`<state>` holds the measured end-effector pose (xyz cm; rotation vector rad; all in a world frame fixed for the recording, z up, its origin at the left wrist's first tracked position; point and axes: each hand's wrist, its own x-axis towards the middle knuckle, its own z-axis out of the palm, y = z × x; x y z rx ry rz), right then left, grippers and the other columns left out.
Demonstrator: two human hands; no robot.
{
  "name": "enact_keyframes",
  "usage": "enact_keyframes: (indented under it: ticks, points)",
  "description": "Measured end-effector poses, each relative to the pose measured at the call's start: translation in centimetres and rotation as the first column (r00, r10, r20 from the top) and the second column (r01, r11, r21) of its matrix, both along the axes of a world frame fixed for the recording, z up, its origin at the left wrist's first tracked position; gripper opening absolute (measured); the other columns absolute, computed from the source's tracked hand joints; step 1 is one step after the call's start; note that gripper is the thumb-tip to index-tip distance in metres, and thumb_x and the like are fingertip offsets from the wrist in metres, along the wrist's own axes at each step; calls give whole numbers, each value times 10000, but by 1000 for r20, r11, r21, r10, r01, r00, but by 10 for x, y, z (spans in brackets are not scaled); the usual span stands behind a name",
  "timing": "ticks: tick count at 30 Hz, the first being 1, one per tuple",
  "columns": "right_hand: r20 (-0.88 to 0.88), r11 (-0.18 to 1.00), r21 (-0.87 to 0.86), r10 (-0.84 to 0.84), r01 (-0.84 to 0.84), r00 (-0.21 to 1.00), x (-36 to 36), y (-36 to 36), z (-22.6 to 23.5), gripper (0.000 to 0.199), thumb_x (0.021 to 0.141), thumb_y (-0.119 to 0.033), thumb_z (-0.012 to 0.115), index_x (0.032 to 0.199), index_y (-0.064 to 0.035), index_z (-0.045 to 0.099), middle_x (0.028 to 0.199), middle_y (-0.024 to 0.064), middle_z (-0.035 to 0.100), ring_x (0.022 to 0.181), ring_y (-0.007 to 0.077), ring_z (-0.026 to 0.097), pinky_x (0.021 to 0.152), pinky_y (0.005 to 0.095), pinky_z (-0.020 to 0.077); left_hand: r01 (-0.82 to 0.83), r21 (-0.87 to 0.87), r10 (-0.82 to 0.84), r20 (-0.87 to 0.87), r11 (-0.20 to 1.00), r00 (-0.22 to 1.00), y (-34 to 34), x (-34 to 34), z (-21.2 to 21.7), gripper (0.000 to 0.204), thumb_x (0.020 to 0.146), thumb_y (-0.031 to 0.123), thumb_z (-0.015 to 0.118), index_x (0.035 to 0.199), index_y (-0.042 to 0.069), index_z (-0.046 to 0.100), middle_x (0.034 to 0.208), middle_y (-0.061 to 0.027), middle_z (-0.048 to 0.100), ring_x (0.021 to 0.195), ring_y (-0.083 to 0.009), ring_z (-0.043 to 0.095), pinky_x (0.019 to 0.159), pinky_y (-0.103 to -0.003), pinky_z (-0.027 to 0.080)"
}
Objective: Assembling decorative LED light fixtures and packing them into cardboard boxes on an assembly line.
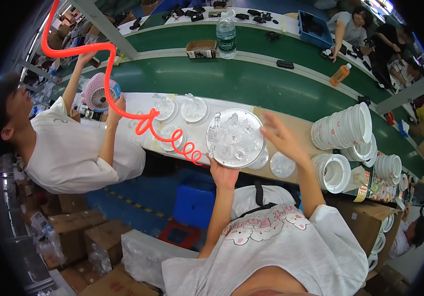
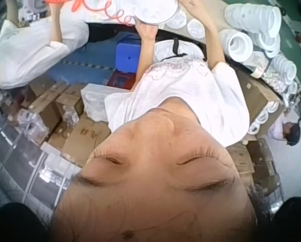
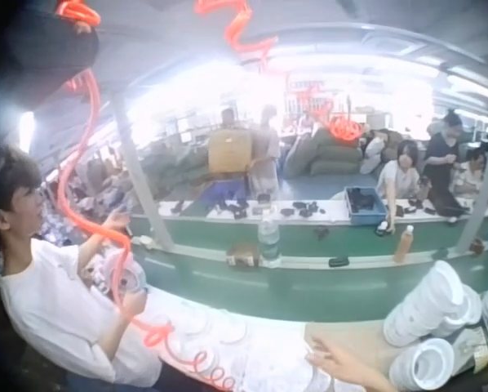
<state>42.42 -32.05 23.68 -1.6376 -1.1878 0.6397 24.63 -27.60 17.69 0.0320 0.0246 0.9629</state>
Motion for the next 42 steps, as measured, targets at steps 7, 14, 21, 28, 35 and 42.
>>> enact_keyframes:
  ticks: [7, 14, 21, 28, 35, 42]
  points:
    - [-568, 990, -74, 56, -118, 821, -15, 4, 0, 482, 828, -193, 544, 1242, -21, 364, 1008, 127, 559, 840, 129, 539, 691, 248, 437, -6, 42, 15, -219, 999, 976, 6, -7, -10, 574, 854, 385, 431, 1317, 98, 250, 1355, -90, 272, 1239, -258, 272, 1016, -440, 217]
    - [-546, 979, -166, 8, -117, 838, -10, 3, -18, 482, 808, -213, 559, 1231, -50, 396, 921, 66, 577, 785, 101, 526, 666, 231, 423, 158, 94, -55, -667, 983, 743, 7, -29, -32, 480, 863, 265, 423, 1256, 16, 306, 1267, -131, 384, 1125, -271, 424, 874, -438, 397]
    - [-559, 926, -229, 126, -299, 820, -1, 27, -62, 498, 790, -210, 579, 1237, -78, 404, 907, 40, 575, 812, 106, 528, 705, 258, 428, 329, 82, -96, -867, 941, 489, 3, -60, -61, 363, 847, 212, 527, 1116, -14, 436, 830, -88, 569, 731, -159, 588, 665, -292, 505]
    - [-611, 848, -338, 133, -409, 780, 3, 74, -112, 504, 785, -174, 570, 1251, -96, 394, 1010, 76, 545, 904, 158, 520, 781, 312, 431, 160, 49, -44, -848, 986, 527, 14, -51, -106, 324, 830, 180, 552, 1060, -24, 448, 857, -101, 564, 769, -194, 595, 722, -315, 505]
    - [-593, 836, -441, 2, -327, 805, 10, 117, -179, 475, 728, -100, 600, 1187, -103, 479, 1004, 102, 539, 845, 171, 540, 694, 288, 457, 112, 5, -50, -872, 994, 487, 25, -25, -165, 376, 847, 261, 529, 1047, -41, 430, 937, -139, 538, 865, -259, 580, 792, -345, 489]
    - [-525, 800, -469, 87, -374, 846, 5, 157, -238, 435, 660, -72, 601, 1089, -136, 559, 935, 105, 563, 816, 171, 537, 668, 283, 457, 216, -151, -207, -940, 965, 271, 45, -32, -199, 497, 815, 387, 540, 1011, -55, 420, 886, -188, 531, 745, -297, 601, 668, -336, 528]
